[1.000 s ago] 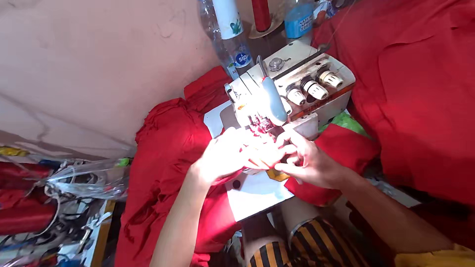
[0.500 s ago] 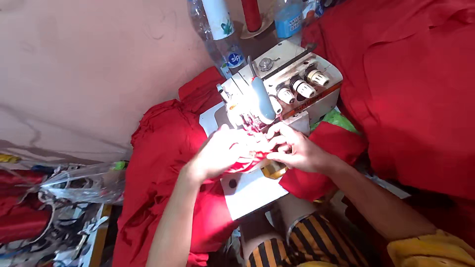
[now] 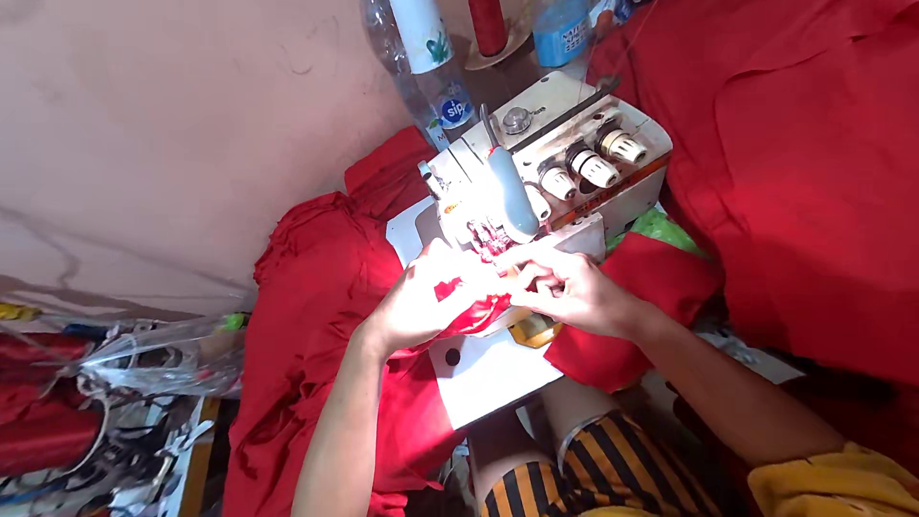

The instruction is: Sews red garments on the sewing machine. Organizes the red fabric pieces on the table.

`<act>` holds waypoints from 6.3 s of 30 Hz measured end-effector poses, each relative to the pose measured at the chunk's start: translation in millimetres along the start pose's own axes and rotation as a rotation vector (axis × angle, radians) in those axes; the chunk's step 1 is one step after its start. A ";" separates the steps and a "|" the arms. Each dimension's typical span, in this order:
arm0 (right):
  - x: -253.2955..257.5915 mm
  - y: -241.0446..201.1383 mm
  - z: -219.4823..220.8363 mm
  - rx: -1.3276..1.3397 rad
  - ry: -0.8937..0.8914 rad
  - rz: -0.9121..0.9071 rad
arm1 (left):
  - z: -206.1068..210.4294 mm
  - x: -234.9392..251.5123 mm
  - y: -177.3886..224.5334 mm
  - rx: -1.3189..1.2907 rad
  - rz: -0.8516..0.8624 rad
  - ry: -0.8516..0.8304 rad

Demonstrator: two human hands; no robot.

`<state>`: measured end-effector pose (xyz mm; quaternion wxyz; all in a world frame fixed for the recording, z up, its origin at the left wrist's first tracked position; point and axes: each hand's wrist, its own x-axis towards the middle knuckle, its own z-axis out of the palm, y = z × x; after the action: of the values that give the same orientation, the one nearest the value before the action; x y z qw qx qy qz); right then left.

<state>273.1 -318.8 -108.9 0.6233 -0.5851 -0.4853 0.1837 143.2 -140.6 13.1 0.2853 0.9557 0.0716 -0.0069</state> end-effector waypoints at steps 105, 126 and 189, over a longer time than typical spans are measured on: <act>-32.3 12.6 -24.8 -0.179 0.403 0.299 | 190.4 -70.5 7.0 0.173 0.023 0.722; -9.0 -31.8 -10.7 -0.185 0.276 0.274 | 108.4 -106.7 -10.9 -0.326 -0.090 0.692; -34.4 -11.0 6.1 -0.892 0.114 0.308 | 92.1 -24.2 -34.4 0.035 -0.197 0.796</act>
<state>248.4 -345.5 -113.3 0.3024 -0.8699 -0.3894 0.0152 117.0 -165.7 -81.5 0.2171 0.8770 0.2673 0.3350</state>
